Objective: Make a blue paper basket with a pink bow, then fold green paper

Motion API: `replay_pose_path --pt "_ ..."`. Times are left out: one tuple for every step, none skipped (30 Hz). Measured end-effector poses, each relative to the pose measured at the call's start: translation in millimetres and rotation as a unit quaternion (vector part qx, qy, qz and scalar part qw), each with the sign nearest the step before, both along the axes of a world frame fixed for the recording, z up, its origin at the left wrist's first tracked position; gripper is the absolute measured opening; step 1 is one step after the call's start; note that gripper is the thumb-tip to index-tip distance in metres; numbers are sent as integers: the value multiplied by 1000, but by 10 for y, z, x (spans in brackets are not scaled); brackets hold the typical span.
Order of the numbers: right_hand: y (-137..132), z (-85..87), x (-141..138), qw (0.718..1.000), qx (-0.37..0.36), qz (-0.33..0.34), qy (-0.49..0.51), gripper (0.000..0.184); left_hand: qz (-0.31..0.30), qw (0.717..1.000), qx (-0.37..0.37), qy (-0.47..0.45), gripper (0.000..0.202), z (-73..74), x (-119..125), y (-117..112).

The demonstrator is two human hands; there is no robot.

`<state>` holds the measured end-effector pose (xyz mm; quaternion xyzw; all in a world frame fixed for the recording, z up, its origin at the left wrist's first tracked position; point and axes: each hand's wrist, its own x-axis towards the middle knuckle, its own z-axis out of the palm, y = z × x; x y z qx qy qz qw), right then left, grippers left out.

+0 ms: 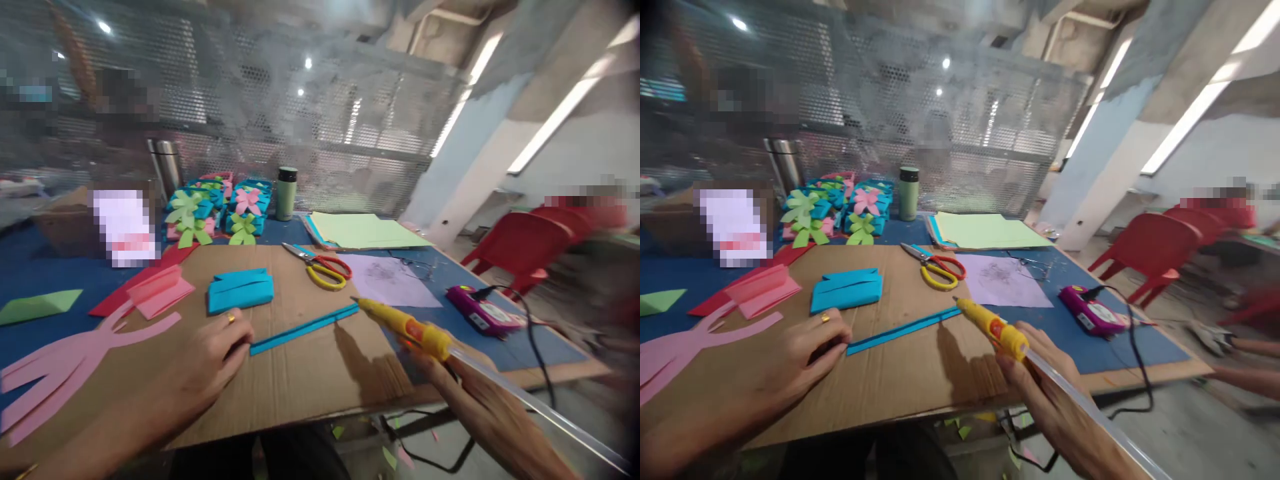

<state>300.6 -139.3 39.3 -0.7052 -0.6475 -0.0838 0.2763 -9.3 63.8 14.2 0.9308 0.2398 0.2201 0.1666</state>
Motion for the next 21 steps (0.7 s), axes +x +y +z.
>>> replay_pose_path --pt "6 23 116 1000 -1 -12 -5 36 -5 1000 20 -11 18 -31 -7 23" --pt "29 39 243 999 -10 -34 -20 37 -14 999 39 -22 16 -71 -13 54" --pt "67 45 381 998 -10 -52 -35 39 -22 998 56 -29 14 -113 -17 88" --pt "118 41 525 996 -17 -69 -45 37 -25 996 71 -38 13 -148 -21 120" --pt "177 26 668 995 -25 -81 -57 35 -28 995 85 -45 14 -169 -26 143" --pt "240 1 804 993 -36 -88 -68 34 -28 994 96 -49 14 -171 -34 153" --pt "304 -32 929 991 -44 -93 -80 33 -28 993 102 -48 15 -154 -44 148" --pt "365 -69 1039 990 -52 -93 -89 33 -30 994 101 -37 16 -121 -56 131" --pt "417 -105 1134 990 -60 -87 -96 33 -29 995 95 -23 18 -79 -66 106" --pt "457 -136 1213 989 -69 -78 -101 33 -25 996 84 -5 19 -38 -74 79" --pt "483 -155 1276 990 -75 -65 -104 33 -24 997 72 9 21 -6 -79 56" --pt "494 -160 1322 990 -80 -48 -105 35 -11 998 68 8 23 10 -82 40" --pt "492 -149 1346 991 -80 -32 -106 38 -4 998 64 6 25 9 -85 30" --pt "479 -121 1343 991 -76 -20 -108 43 0 998 65 -1 28 -9 -88 26" --pt "460 -81 1307 991 -65 -17 -112 46 4 997 71 -12 31 -38 -88 24" --pt "441 -34 1235 992 -48 -22 -119 46 5 997 80 -24 33 -71 -82 19" --pt "429 13 1128 991 -25 -29 -127 44 8 995 92 -40 36 -103 -68 11" --pt "428 53 992 991 -8 -30 -133 41 10 993 105 -54 37 -128 -43 -4" --pt "442 80 836 990 8 -9 -139 38 12 991 118 -65 39 -144 -7 -25" --pt "470 91 673 989 13 58 -132 35 10 989 129 -71 41 -150 38 -50" --pt "509 86 515 986 5 118 -118 35 7 989 135 -67 42 -148 87 -77"
